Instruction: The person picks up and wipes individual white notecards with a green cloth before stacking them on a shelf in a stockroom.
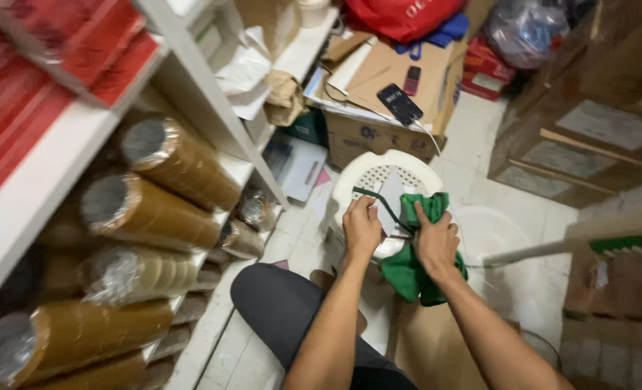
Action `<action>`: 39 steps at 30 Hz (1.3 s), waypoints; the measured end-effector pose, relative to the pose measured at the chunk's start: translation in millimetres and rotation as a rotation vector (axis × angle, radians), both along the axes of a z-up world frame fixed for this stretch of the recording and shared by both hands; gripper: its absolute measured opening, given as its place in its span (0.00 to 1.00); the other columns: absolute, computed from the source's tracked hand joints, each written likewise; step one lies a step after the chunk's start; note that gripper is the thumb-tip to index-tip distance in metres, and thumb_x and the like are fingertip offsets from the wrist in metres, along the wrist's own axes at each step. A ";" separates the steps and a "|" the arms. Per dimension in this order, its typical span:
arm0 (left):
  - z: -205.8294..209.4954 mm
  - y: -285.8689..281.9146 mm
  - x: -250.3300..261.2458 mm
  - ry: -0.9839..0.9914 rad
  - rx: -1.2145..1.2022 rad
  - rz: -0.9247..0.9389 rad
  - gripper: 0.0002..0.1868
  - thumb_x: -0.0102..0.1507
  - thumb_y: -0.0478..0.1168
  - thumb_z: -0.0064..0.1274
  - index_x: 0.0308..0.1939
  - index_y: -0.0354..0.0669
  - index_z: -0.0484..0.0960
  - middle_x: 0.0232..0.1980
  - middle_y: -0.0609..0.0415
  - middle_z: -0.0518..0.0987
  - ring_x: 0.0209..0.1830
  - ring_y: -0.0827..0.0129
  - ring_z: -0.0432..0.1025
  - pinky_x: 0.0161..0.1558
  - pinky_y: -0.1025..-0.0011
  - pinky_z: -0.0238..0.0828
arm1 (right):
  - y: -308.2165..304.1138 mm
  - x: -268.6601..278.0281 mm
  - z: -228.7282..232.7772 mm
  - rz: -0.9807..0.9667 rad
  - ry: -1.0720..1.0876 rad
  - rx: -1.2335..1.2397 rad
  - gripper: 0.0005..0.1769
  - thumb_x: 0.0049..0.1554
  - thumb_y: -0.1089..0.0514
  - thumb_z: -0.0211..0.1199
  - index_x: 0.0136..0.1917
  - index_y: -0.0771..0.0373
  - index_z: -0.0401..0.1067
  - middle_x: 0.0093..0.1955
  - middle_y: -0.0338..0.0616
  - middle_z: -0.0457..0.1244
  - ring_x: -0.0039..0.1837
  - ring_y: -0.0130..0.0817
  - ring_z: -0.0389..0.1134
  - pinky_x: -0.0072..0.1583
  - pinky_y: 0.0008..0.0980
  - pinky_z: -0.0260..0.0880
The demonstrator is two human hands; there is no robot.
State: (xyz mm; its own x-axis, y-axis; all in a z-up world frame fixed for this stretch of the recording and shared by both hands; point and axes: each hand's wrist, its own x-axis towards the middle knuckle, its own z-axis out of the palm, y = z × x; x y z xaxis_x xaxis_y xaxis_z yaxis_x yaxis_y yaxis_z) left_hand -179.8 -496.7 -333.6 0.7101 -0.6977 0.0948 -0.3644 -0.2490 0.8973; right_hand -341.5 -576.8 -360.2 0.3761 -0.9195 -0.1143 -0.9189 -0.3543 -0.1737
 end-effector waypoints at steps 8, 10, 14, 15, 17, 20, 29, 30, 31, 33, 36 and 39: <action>147.6 109.9 85.1 -0.440 -0.306 0.054 0.08 0.68 0.30 0.48 0.46 0.42 0.83 0.42 0.47 0.80 0.49 0.48 0.79 0.52 0.59 0.76 | 4.9 66.2 97.7 0.180 -0.232 -0.255 0.44 0.54 0.60 0.65 0.81 0.36 0.63 0.60 0.65 0.58 0.57 0.69 0.69 0.54 0.59 0.75; 195.9 160.1 101.7 -0.533 -0.328 0.123 0.08 0.68 0.31 0.49 0.46 0.44 0.83 0.43 0.51 0.81 0.49 0.51 0.79 0.52 0.61 0.76 | 16.9 88.1 125.6 0.257 -0.317 -0.341 0.44 0.53 0.60 0.67 0.81 0.39 0.65 0.57 0.65 0.59 0.54 0.71 0.70 0.52 0.58 0.76; 289.9 268.2 121.6 -0.697 -0.386 0.300 0.07 0.67 0.30 0.50 0.46 0.41 0.82 0.45 0.51 0.81 0.49 0.56 0.78 0.54 0.64 0.74 | 67.1 140.1 202.1 0.520 -0.689 -0.404 0.46 0.50 0.64 0.67 0.82 0.52 0.65 0.63 0.74 0.56 0.58 0.76 0.65 0.60 0.59 0.69; 309.4 294.3 122.2 -0.744 -0.401 0.325 0.08 0.67 0.29 0.47 0.46 0.36 0.81 0.47 0.48 0.81 0.48 0.58 0.76 0.56 0.65 0.71 | 84.2 148.2 224.9 0.635 -0.851 -0.351 0.46 0.50 0.65 0.64 0.82 0.57 0.63 0.64 0.76 0.54 0.61 0.75 0.61 0.67 0.56 0.63; 324.8 342.7 133.8 -0.739 -0.399 0.447 0.06 0.67 0.30 0.50 0.45 0.38 0.82 0.46 0.50 0.82 0.48 0.61 0.77 0.56 0.67 0.71 | 121.8 173.8 261.7 0.759 -0.923 -0.361 0.45 0.51 0.65 0.62 0.82 0.56 0.64 0.64 0.75 0.55 0.61 0.74 0.61 0.66 0.57 0.64; 336.3 409.6 147.5 -0.592 -0.380 0.668 0.05 0.66 0.35 0.54 0.45 0.44 0.84 0.44 0.57 0.84 0.43 0.70 0.77 0.52 0.72 0.73 | 179.8 205.6 311.9 0.992 -1.032 -0.367 0.45 0.50 0.66 0.61 0.81 0.55 0.65 0.65 0.74 0.56 0.63 0.72 0.61 0.67 0.57 0.63; 312.9 500.6 191.0 -0.241 -0.209 1.075 0.08 0.67 0.37 0.55 0.49 0.43 0.85 0.49 0.43 0.86 0.49 0.47 0.81 0.50 0.54 0.78 | 342.4 294.8 397.3 1.408 -0.666 -0.413 0.46 0.47 0.52 0.68 0.77 0.32 0.64 0.62 0.56 0.64 0.58 0.62 0.70 0.59 0.56 0.72; 306.9 502.5 195.9 -0.236 -0.161 1.104 0.08 0.67 0.37 0.55 0.48 0.43 0.85 0.48 0.43 0.86 0.50 0.45 0.80 0.52 0.53 0.76 | 357.0 303.4 403.0 1.460 -0.577 -0.451 0.49 0.46 0.52 0.68 0.79 0.31 0.60 0.60 0.55 0.64 0.56 0.63 0.72 0.57 0.57 0.74; 301.4 503.5 203.5 -0.232 -0.161 1.112 0.08 0.67 0.37 0.55 0.48 0.43 0.85 0.48 0.43 0.86 0.50 0.45 0.80 0.52 0.53 0.76 | 367.7 314.8 401.0 1.470 -0.574 -0.450 0.49 0.46 0.52 0.68 0.79 0.31 0.60 0.60 0.55 0.64 0.56 0.63 0.72 0.57 0.57 0.74; 291.8 502.8 222.6 -0.209 -0.022 1.160 0.10 0.67 0.40 0.50 0.49 0.48 0.85 0.47 0.48 0.87 0.54 0.50 0.80 0.56 0.54 0.76 | 386.9 339.8 397.9 1.516 -0.449 -0.496 0.48 0.48 0.53 0.67 0.81 0.50 0.57 0.58 0.58 0.66 0.56 0.62 0.72 0.54 0.59 0.75; 289.5 498.6 233.8 -0.316 0.061 1.118 0.11 0.66 0.39 0.51 0.49 0.43 0.84 0.49 0.40 0.84 0.54 0.43 0.78 0.57 0.51 0.74 | 390.5 387.6 355.0 1.505 -0.365 -0.570 0.49 0.50 0.52 0.64 0.82 0.54 0.50 0.60 0.54 0.64 0.59 0.59 0.70 0.55 0.58 0.74; 317.4 503.7 195.3 -0.446 0.240 0.965 0.23 0.63 0.47 0.59 0.60 0.47 0.78 0.59 0.42 0.77 0.61 0.40 0.72 0.62 0.45 0.68 | 386.8 396.9 357.0 1.460 -0.348 -0.603 0.42 0.53 0.49 0.61 0.79 0.47 0.56 0.59 0.47 0.65 0.61 0.56 0.70 0.55 0.57 0.74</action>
